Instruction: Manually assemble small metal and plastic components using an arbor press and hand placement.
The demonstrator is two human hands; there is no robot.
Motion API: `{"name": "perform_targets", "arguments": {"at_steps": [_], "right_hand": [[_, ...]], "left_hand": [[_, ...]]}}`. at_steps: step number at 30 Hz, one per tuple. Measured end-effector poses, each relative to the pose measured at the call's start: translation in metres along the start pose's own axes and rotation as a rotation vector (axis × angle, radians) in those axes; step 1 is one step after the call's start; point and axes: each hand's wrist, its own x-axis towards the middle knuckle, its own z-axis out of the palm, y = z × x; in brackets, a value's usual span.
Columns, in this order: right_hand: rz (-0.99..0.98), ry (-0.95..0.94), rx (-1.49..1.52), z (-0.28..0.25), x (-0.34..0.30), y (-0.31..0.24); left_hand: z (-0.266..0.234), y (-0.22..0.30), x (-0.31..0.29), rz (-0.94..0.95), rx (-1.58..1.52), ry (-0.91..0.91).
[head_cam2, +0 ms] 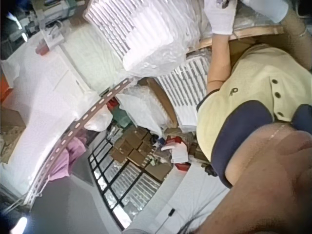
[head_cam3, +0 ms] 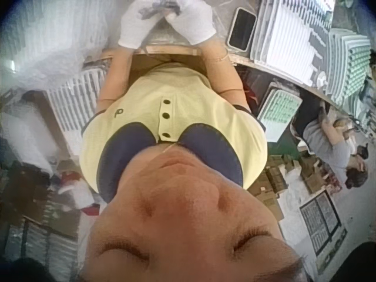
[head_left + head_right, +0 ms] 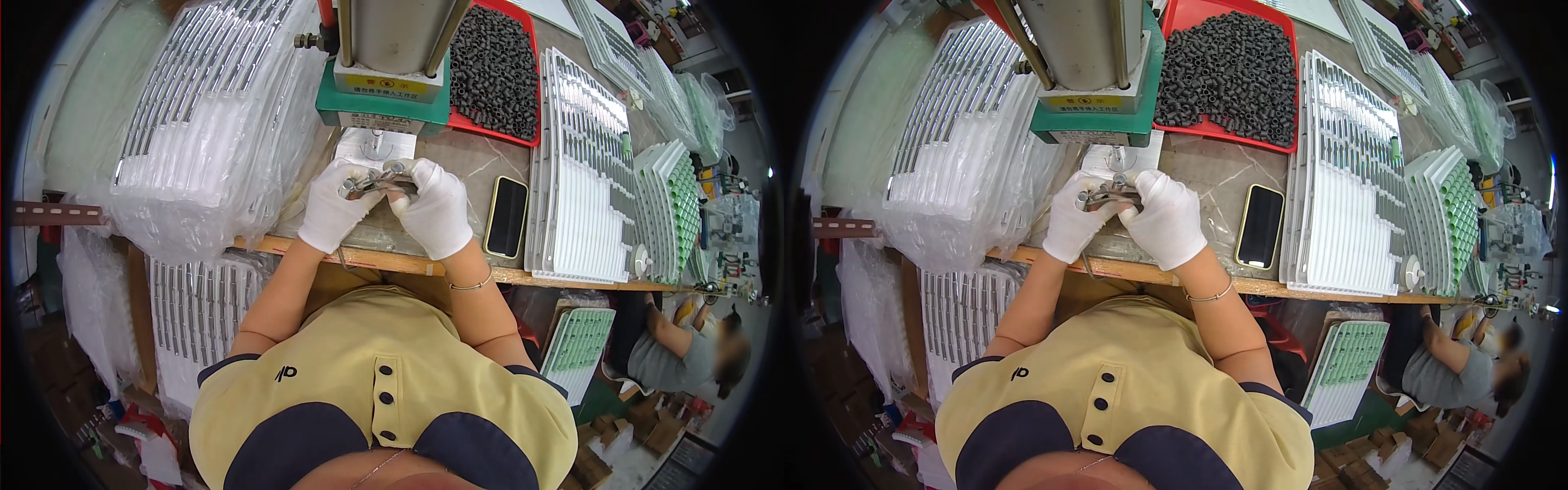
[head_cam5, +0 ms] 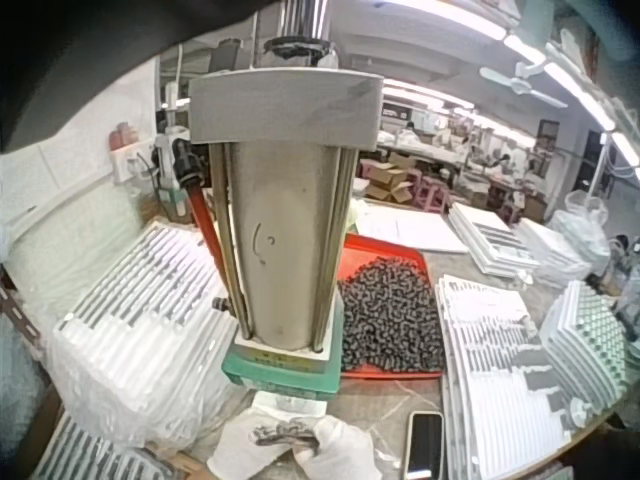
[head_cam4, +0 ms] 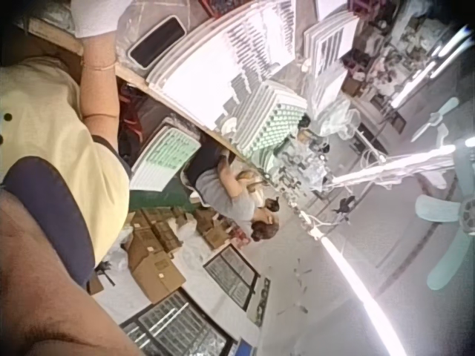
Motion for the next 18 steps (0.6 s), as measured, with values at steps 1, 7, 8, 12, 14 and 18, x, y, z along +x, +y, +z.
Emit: {"name": "perform_targets", "arguments": {"at_steps": [1, 7, 8, 12, 14, 18], "right_hand": [[-0.025, -0.010, -0.037, -0.001, 0.001, 0.001], [-0.052, -0.099, -0.242, -0.005, 0.003, 0.005], [-0.032, -0.167, -0.302, -0.005, 0.003, 0.004], [0.005, -0.051, 0.006, 0.010, -0.002, 0.027], [0.140, -0.002, 0.175, 0.018, -0.004, 0.042], [0.199, -0.042, -0.027, 0.025, 0.027, 0.046]], "left_hand": [[0.001, 0.000, 0.000, -0.002, 0.001, 0.004], [0.010, 0.003, 0.001, -0.089, -0.019, -0.016], [0.009, 0.005, 0.003, 0.025, 0.040, 0.021], [0.006, 0.002, 0.011, 0.125, 0.059, -0.009], [-0.001, 0.017, 0.021, -0.050, 0.062, 0.049], [-0.008, -0.007, 0.061, -0.196, 0.244, -0.041]]}}
